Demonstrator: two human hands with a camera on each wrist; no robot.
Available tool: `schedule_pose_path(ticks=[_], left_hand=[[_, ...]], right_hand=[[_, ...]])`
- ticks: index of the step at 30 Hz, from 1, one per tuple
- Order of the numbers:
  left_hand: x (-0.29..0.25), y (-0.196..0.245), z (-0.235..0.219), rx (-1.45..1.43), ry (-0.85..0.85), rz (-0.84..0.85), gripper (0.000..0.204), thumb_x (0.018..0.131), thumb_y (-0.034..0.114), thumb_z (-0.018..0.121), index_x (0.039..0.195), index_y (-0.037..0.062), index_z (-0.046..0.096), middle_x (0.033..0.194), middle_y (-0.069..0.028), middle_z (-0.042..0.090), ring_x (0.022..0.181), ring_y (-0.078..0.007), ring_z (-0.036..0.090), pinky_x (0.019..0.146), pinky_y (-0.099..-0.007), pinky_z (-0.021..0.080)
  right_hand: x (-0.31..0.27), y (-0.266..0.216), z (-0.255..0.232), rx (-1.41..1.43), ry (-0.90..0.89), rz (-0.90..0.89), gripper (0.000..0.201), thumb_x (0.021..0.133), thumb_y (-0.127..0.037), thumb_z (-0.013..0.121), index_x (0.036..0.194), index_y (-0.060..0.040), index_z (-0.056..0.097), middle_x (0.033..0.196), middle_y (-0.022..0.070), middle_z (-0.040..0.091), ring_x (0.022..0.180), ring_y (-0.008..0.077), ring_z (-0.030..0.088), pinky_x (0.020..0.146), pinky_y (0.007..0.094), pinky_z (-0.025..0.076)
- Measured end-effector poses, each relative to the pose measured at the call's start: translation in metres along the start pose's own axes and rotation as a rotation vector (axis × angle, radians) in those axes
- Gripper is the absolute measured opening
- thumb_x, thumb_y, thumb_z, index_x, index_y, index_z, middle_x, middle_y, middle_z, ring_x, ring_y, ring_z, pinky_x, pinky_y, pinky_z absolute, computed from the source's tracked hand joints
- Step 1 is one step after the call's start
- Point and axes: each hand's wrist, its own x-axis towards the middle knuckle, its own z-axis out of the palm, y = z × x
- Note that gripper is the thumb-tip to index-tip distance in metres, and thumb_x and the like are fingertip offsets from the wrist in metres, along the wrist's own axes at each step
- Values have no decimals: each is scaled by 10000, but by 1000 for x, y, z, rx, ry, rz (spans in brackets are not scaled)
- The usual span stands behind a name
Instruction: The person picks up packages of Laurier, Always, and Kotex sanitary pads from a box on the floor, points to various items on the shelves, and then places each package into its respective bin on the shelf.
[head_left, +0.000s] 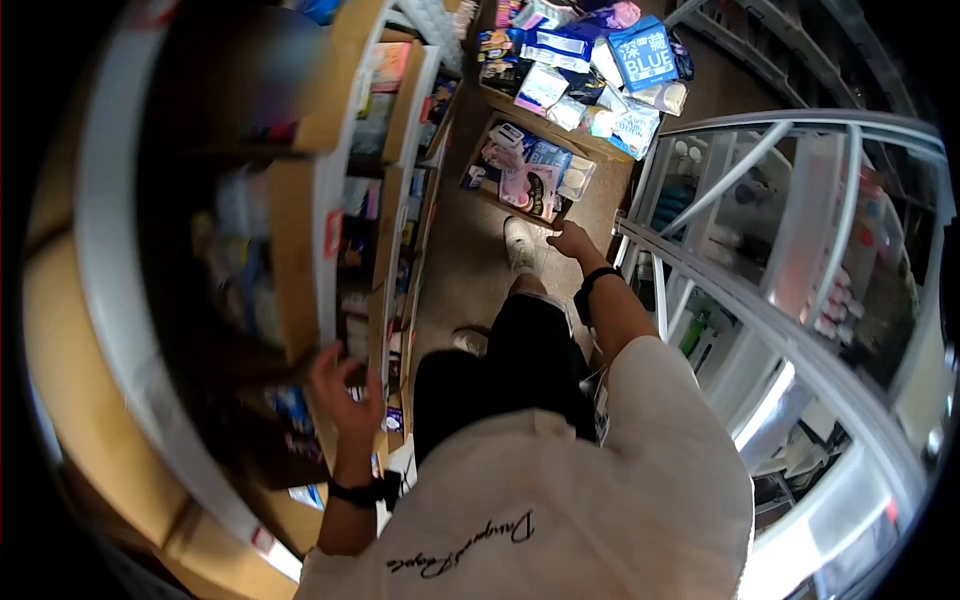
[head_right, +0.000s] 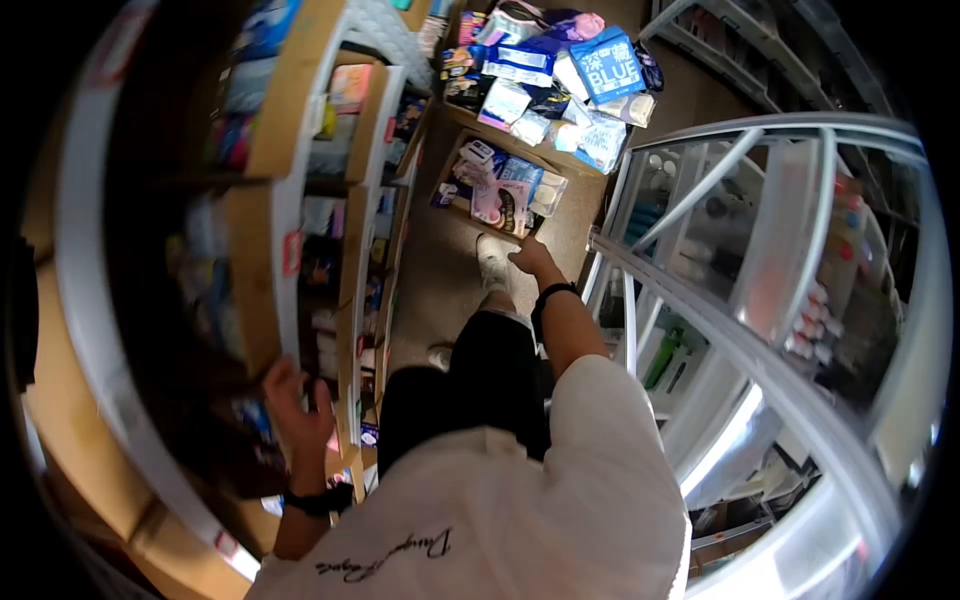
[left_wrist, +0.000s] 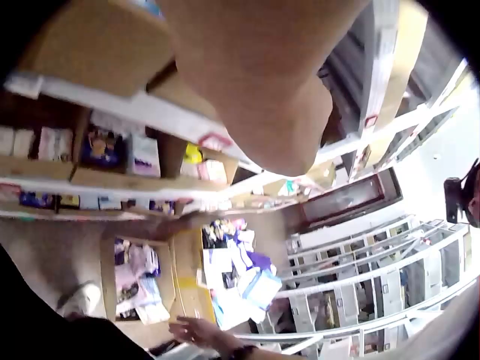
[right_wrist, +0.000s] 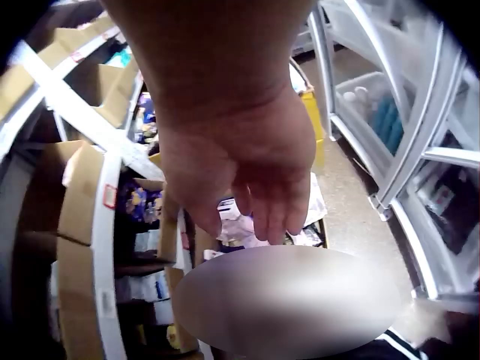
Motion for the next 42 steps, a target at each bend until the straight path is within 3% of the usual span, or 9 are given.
schedule_pose_path(ticks=[8,14,19,21,24,31,34,37,42], left_hand=[[58,-44,224,-468,-268,-478,124,889,47,631,995,24,570,1128,-149,607,1043,-204,591,887,-332,470],[24,-94,289,-594,-443,-866,77,933,33,591,1001,17,560,1088,-121,632,964,-161,624,872,-283,479],[42,-94,304,-625,-398,-971,69,940,3,565,1008,10,557,1039,-122,652,940,-173,637,868,-304,501],[52,-89,293,-650,-384,-946,74,941,5,564,1014,11,558,1046,-119,649,938,-181,638,871,-304,501],[68,-80,261,-708,-422,-814,113,935,5,568,1047,19,568,1075,-103,644,960,-175,635,870,-303,498],[87,-49,138,-601,-496,-525,255,877,60,661,1118,42,579,1158,-86,651,1029,-185,626,875,-324,487],[69,-28,76,-598,-403,-364,678,747,122,817,1325,65,466,1400,-128,490,1274,-256,485,1014,-384,425],[29,-18,12,-682,-268,-206,1084,612,196,922,1477,65,281,1551,-153,291,1418,-307,314,1126,-433,320],[-189,-26,-149,-1047,-217,-224,947,610,197,932,1399,27,437,1346,-77,554,1269,-206,480,1087,-392,348]], right_hand=[[200,128,116,125,-46,300,595,733,-370,767,1123,45,595,1153,245,648,1056,387,635,908,420,507],[267,148,172,366,218,424,859,716,-342,794,1308,126,382,1192,313,602,1123,419,598,925,417,501],[293,153,199,335,488,471,249,861,-253,682,875,-4,679,840,177,693,802,320,678,708,419,509],[289,139,190,486,505,398,213,890,-210,648,935,-3,663,852,185,684,802,337,673,710,422,502],[249,80,123,538,575,38,250,939,-205,565,1116,-30,593,952,226,672,864,406,657,742,450,501],[56,-114,-109,36,-168,-596,205,951,-254,554,992,-53,553,768,219,606,762,413,613,684,478,470],[-74,-245,-195,-29,-397,-719,206,937,-228,544,929,-24,562,804,209,614,783,381,609,718,453,470],[-188,-343,-218,-29,-802,-1102,297,993,-283,534,864,-21,485,676,154,490,611,292,444,596,399,376],[-442,-468,-120,-10,-949,-1431,257,968,-238,562,847,-20,501,708,63,444,657,133,438,587,338,361]])
